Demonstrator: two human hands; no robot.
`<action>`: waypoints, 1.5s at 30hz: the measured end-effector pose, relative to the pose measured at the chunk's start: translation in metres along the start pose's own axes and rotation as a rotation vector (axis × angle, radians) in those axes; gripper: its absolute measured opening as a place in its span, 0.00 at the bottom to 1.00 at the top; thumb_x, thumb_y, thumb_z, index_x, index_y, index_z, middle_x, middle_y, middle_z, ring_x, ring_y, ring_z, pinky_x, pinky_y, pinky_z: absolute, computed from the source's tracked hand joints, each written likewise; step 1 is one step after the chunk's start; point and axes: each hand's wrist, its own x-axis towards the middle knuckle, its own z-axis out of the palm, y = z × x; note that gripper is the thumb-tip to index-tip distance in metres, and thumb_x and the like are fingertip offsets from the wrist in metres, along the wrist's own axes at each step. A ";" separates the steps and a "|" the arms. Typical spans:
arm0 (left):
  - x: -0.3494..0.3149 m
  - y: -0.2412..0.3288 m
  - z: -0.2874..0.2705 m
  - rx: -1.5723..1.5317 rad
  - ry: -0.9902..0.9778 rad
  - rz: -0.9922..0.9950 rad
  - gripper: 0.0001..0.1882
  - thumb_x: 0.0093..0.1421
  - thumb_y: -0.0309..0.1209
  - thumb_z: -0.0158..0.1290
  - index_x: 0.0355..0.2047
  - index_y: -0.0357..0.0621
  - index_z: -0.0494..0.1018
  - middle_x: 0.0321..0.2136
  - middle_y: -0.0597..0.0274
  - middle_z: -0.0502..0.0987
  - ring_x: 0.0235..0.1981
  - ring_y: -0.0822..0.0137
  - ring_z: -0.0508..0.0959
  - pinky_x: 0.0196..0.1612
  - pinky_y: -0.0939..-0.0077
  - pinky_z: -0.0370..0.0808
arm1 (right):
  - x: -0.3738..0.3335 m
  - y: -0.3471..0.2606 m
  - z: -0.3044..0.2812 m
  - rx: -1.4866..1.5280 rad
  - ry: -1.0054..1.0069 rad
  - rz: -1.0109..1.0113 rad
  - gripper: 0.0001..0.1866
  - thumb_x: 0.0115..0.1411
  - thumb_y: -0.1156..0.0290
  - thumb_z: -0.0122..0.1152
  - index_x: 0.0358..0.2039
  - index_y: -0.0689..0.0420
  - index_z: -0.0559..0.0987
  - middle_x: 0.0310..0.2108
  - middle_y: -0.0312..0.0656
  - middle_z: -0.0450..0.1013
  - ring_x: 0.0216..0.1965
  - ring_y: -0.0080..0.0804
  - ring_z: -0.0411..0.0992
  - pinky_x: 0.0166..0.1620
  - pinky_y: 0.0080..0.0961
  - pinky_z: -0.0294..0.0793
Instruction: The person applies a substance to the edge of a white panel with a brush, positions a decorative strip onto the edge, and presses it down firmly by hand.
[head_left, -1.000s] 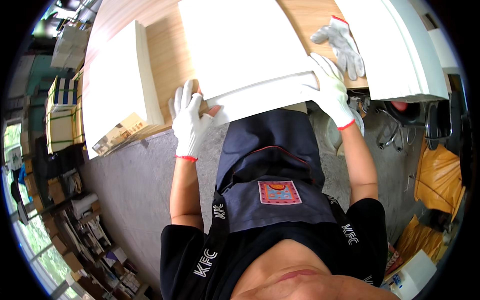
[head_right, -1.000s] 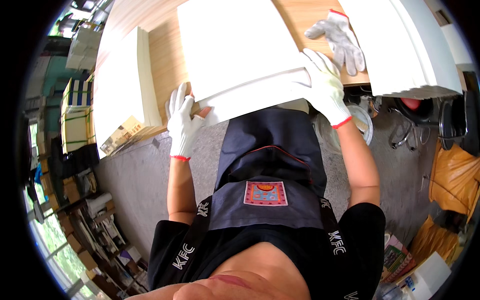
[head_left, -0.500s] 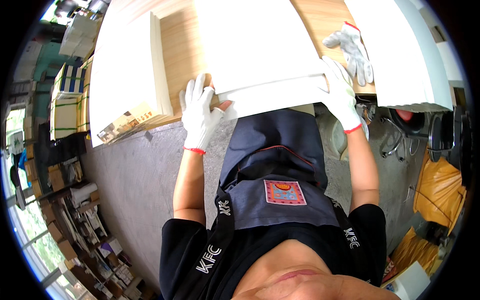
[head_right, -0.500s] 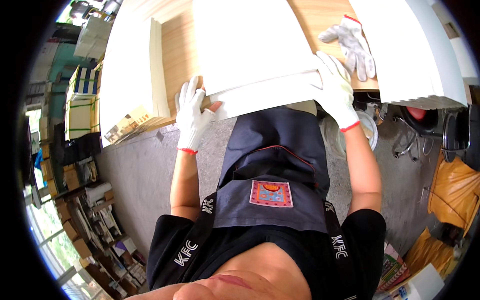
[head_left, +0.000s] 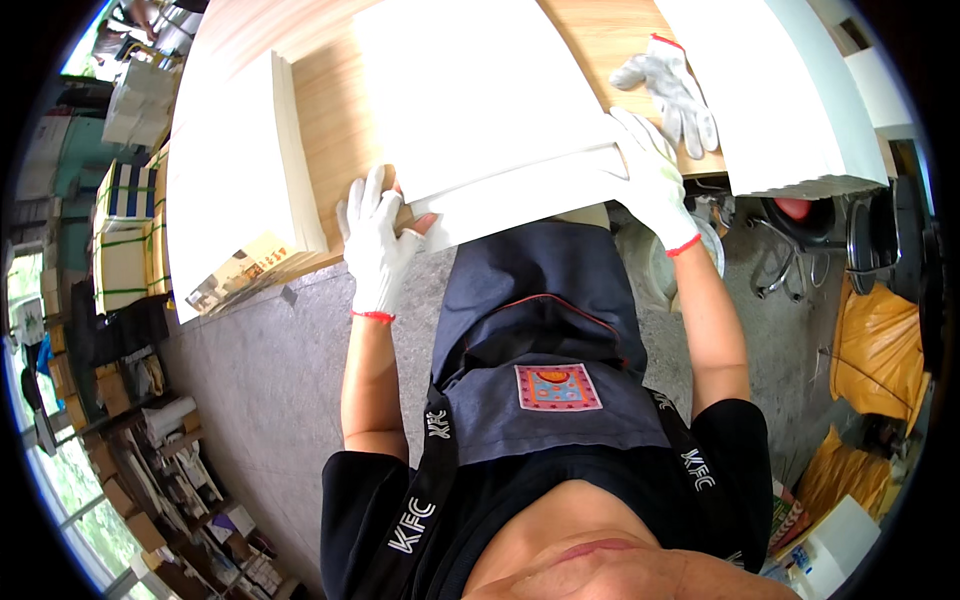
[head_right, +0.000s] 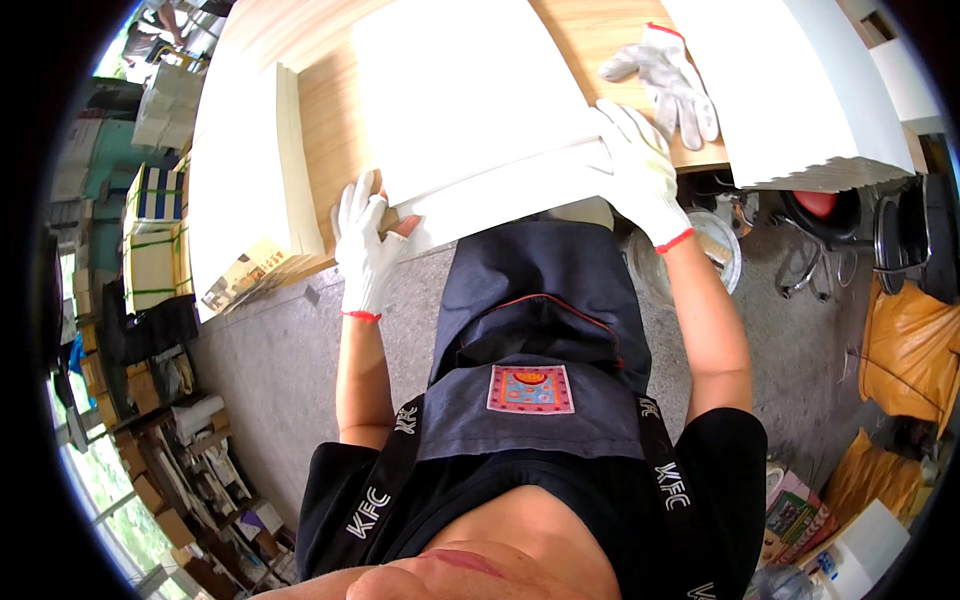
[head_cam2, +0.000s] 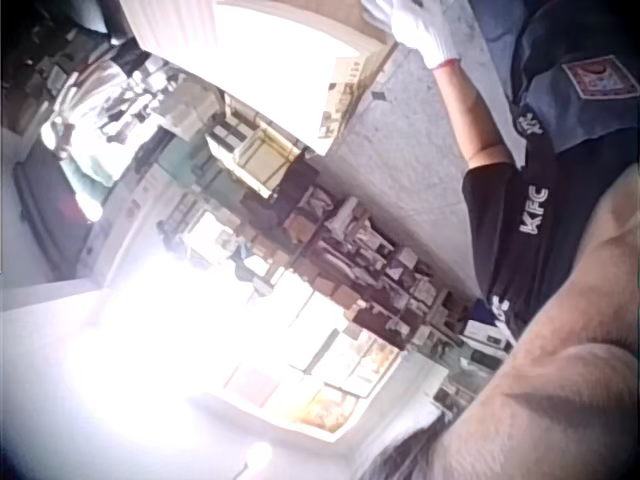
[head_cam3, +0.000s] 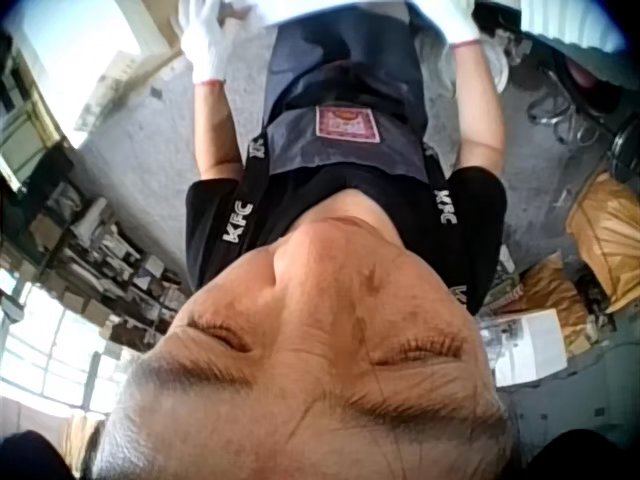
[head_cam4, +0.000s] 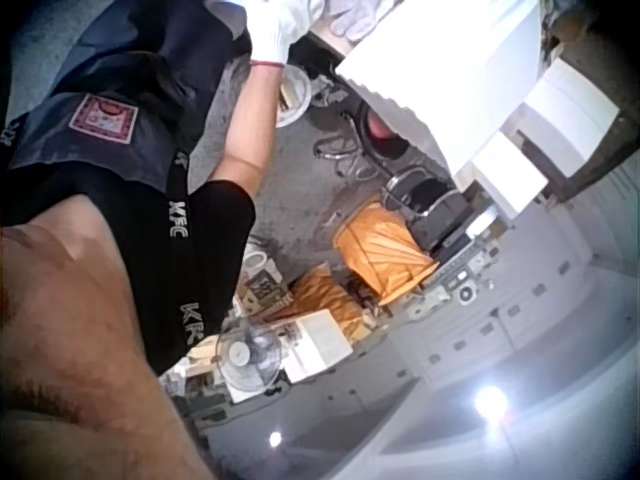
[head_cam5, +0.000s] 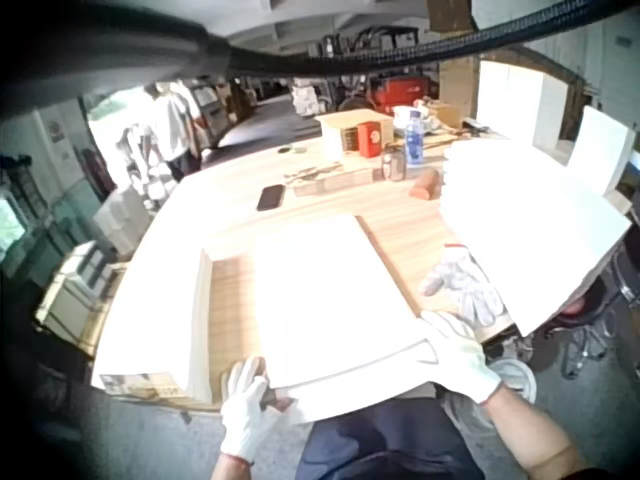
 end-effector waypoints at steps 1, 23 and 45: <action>0.001 0.001 -0.002 0.004 0.001 -0.010 0.23 0.46 0.43 0.69 0.37 0.41 0.77 0.61 0.50 0.70 0.62 0.45 0.67 0.66 0.44 0.56 | 0.000 0.000 0.001 -0.002 0.010 -0.001 0.39 0.53 0.51 0.68 0.63 0.54 0.69 0.66 0.41 0.62 0.67 0.41 0.58 0.67 0.39 0.57; 0.002 -0.001 0.004 -0.045 0.008 0.000 0.22 0.44 0.43 0.70 0.34 0.42 0.77 0.60 0.54 0.71 0.61 0.49 0.66 0.64 0.43 0.56 | -0.003 0.008 0.004 0.012 0.052 -0.024 0.38 0.54 0.52 0.68 0.63 0.54 0.70 0.65 0.43 0.64 0.66 0.43 0.60 0.66 0.41 0.59; 0.024 0.059 -0.035 -0.171 -0.231 0.176 0.33 0.38 0.41 0.71 0.47 0.55 0.74 0.48 0.66 0.73 0.53 0.57 0.71 0.50 0.62 0.75 | 0.000 0.010 0.010 0.008 0.015 -0.126 0.40 0.57 0.55 0.69 0.64 0.61 0.65 0.66 0.50 0.62 0.67 0.47 0.59 0.68 0.41 0.55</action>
